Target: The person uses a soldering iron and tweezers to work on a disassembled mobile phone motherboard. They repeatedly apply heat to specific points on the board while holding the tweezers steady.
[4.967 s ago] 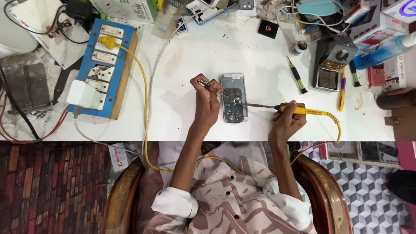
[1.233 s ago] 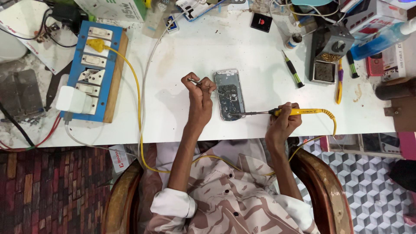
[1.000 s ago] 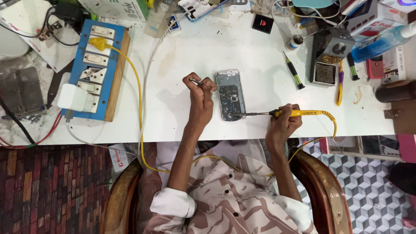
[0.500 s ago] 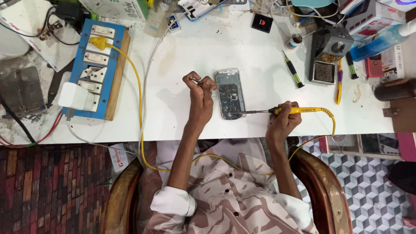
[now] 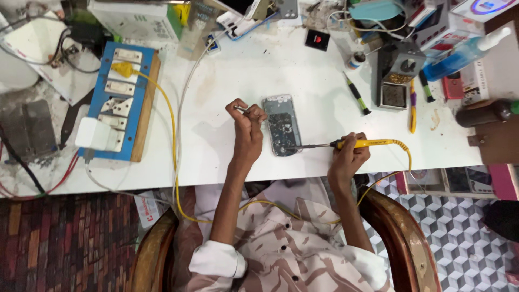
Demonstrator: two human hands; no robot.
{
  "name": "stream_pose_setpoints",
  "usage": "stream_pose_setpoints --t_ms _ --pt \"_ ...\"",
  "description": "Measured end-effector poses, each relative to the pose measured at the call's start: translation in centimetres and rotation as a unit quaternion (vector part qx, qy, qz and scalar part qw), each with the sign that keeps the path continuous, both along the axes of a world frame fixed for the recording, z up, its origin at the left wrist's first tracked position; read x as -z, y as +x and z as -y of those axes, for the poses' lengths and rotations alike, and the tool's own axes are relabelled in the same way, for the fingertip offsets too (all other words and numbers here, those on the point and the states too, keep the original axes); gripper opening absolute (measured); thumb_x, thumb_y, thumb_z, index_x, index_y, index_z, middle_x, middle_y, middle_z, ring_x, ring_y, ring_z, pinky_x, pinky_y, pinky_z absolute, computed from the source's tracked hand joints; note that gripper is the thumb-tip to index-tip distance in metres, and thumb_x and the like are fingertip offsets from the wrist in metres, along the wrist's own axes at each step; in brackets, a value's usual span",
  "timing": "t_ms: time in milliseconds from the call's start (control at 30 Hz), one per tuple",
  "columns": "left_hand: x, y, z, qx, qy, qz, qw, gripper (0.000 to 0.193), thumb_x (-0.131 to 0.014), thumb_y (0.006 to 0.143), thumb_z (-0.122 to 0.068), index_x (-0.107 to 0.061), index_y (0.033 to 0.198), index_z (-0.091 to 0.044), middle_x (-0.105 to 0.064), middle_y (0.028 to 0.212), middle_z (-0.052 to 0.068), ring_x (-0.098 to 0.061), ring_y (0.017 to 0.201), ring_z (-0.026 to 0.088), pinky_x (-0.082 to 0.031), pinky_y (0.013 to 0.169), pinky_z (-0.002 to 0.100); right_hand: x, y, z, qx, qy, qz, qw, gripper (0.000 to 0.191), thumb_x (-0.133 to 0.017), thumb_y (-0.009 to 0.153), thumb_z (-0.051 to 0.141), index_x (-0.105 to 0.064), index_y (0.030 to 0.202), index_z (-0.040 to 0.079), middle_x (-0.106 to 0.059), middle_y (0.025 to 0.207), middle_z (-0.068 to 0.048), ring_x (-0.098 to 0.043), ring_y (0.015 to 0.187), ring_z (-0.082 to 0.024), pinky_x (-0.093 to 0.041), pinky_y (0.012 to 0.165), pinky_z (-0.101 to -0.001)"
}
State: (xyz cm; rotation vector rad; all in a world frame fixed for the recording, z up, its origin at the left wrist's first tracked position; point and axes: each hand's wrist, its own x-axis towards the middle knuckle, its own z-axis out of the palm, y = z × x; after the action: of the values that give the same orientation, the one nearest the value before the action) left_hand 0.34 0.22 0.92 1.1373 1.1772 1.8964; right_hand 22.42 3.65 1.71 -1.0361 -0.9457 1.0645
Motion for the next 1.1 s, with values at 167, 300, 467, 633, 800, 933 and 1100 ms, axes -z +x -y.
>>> stream_pose_setpoints --t_ms 167,300,467,633,800,933,1100 --pt "-0.2 -0.3 -0.2 -0.010 0.006 0.008 1.000 0.012 -0.030 0.115 -0.006 -0.020 0.118 -0.012 -0.031 0.081 0.002 -0.036 0.078 0.015 -0.044 0.083 0.030 0.1 -0.2 0.8 -0.017 0.039 0.040 0.998 0.029 -0.053 0.111 0.018 -0.048 0.085 0.007 -0.043 0.067 0.006 -0.035 0.053 -0.001 -0.030 0.047 -0.0202" --pt "-0.4 -0.6 -0.2 -0.021 -0.003 0.008 1.000 0.012 -0.030 0.113 -0.008 -0.020 0.119 -0.011 -0.034 0.081 0.003 -0.039 0.079 0.015 -0.044 0.084 0.030 0.1 -0.4 0.7 -0.007 0.062 0.087 0.994 0.031 -0.054 0.112 0.018 -0.049 0.083 0.006 -0.043 0.066 0.006 -0.033 0.054 -0.001 -0.028 0.048 -0.0205" --pt "-0.4 -0.5 -0.1 -0.021 -0.009 -0.006 1.000 0.012 -0.031 0.115 -0.010 -0.019 0.117 -0.011 -0.035 0.081 0.004 -0.039 0.079 0.015 -0.044 0.083 0.030 0.3 -0.7 0.4 -0.010 0.054 0.060 0.997 0.031 -0.056 0.111 0.018 -0.049 0.083 0.006 -0.046 0.067 0.004 -0.037 0.055 -0.001 -0.030 0.048 -0.0205" --pt "-0.5 -0.5 -0.2 -0.038 -0.017 -0.050 0.998 0.012 -0.031 0.116 -0.010 -0.019 0.117 -0.011 -0.037 0.077 0.004 -0.041 0.076 0.016 -0.044 0.081 0.031 0.4 -0.6 0.2 -0.009 0.029 0.059 0.998 0.031 -0.057 0.110 0.020 -0.050 0.083 0.006 -0.049 0.067 0.003 -0.040 0.053 -0.002 -0.033 0.046 -0.0204" --pt "-0.8 -0.5 0.2 -0.052 -0.045 -0.092 0.993 0.021 -0.030 0.110 -0.001 -0.019 0.126 -0.009 -0.044 0.077 0.005 -0.041 0.073 0.017 -0.042 0.074 0.032 0.4 -0.6 0.2 -0.019 0.010 0.049 0.999 0.028 -0.057 0.110 0.021 -0.051 0.086 0.007 -0.049 0.067 0.003 -0.041 0.053 -0.002 -0.034 0.047 -0.0200" --pt "-0.9 -0.7 0.3 -0.037 -0.049 -0.121 0.991 0.040 -0.028 0.106 0.003 -0.013 0.140 -0.010 -0.042 0.078 0.004 -0.043 0.072 0.016 -0.044 0.076 0.032 0.5 -0.7 0.0 -0.030 -0.004 0.022 0.999 0.028 -0.058 0.110 0.020 -0.049 0.086 0.008 -0.046 0.066 0.004 -0.039 0.052 -0.002 -0.032 0.046 -0.0197" --pt "-0.7 -0.7 0.2 -0.010 -0.030 -0.061 0.998 0.047 -0.030 0.107 0.003 -0.009 0.147 -0.012 -0.042 0.085 0.004 -0.043 0.076 0.017 -0.045 0.078 0.033 0.3 -0.6 -0.1 -0.033 -0.003 0.043 0.999 0.029 -0.057 0.110 0.021 -0.050 0.085 0.008 -0.046 0.064 0.005 -0.038 0.051 -0.002 -0.032 0.045 -0.0200"
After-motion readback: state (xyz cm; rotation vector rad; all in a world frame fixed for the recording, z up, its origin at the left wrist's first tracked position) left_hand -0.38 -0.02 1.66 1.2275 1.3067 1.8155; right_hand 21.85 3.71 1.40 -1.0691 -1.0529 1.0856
